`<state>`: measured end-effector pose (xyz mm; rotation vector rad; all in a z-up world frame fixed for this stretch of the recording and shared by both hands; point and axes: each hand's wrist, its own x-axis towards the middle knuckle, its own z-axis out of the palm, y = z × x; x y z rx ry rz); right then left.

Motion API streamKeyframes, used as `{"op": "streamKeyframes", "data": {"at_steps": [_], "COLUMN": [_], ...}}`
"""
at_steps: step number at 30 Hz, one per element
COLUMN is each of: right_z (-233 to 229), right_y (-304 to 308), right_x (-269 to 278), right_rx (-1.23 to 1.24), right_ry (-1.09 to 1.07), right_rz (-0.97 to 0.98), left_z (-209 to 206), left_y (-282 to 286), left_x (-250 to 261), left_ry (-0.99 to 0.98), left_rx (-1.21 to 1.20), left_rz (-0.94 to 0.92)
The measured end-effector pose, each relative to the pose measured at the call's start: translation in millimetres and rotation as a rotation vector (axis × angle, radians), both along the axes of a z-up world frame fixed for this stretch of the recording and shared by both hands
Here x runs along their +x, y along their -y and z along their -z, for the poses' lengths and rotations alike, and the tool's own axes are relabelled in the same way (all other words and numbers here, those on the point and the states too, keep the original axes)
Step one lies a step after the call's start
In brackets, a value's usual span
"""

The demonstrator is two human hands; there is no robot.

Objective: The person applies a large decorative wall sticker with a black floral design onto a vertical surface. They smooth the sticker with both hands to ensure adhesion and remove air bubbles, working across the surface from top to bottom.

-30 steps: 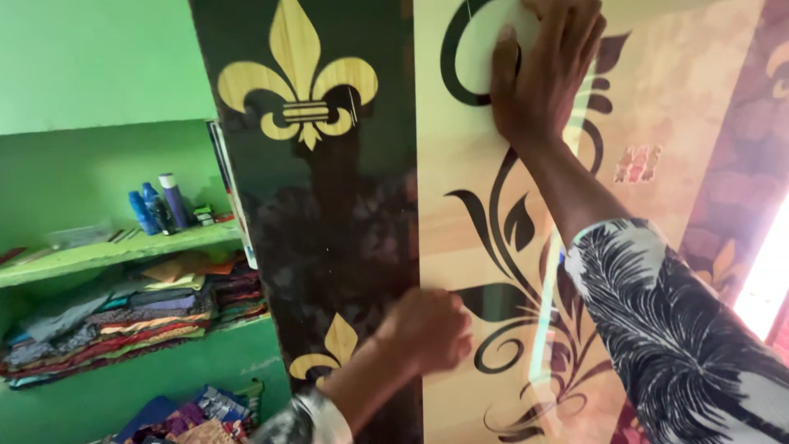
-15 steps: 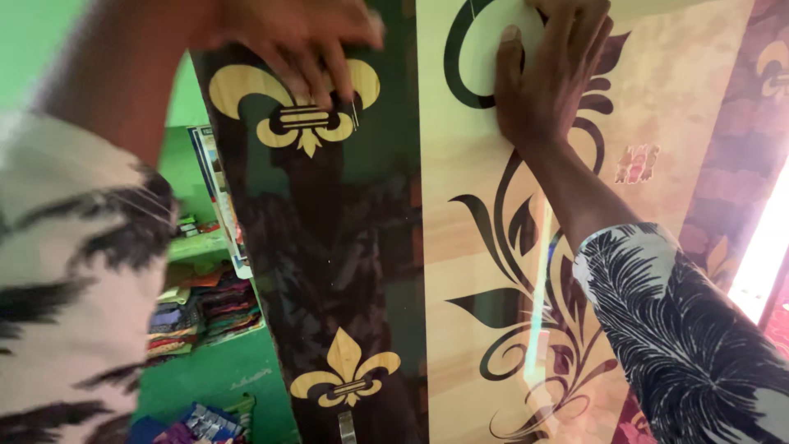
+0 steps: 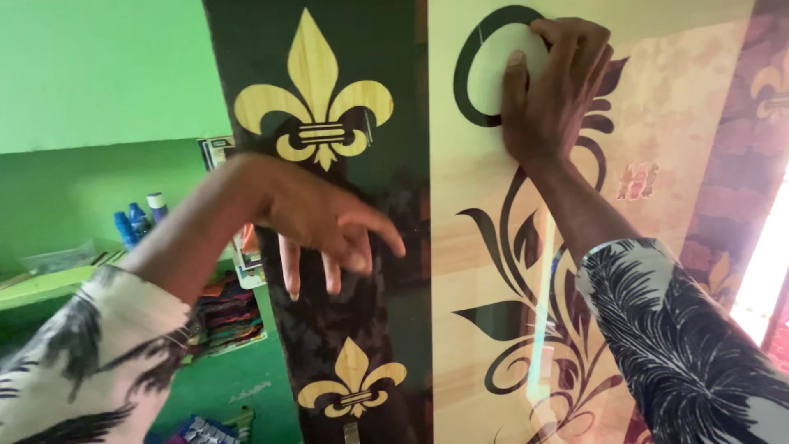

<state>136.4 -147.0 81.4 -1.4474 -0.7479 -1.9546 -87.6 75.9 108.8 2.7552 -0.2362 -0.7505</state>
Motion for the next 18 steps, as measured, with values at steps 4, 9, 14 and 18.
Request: {"op": "streamKeyframes", "data": {"at_steps": [4,9,14,18], "right_z": [2,2,3,3], "right_y": [1,0,2,2], "right_x": [0,0,3,4], "right_rx": [-0.009,-0.008,-0.003,-0.004], "right_ry": [0.011,0.026,0.021,0.023], "right_rz": [-0.017,-0.047,-0.041,-0.052], "left_z": [13,0,-11,-18], "left_y": [-9,-12,-4,-12], "left_x": [7,5,9,8], "left_ry": [-0.034,0.308,1.333,2.044], "left_rx": [0.007,-0.099,-0.024,0.452], "left_rz": [0.005,0.186,0.476,0.585]}}
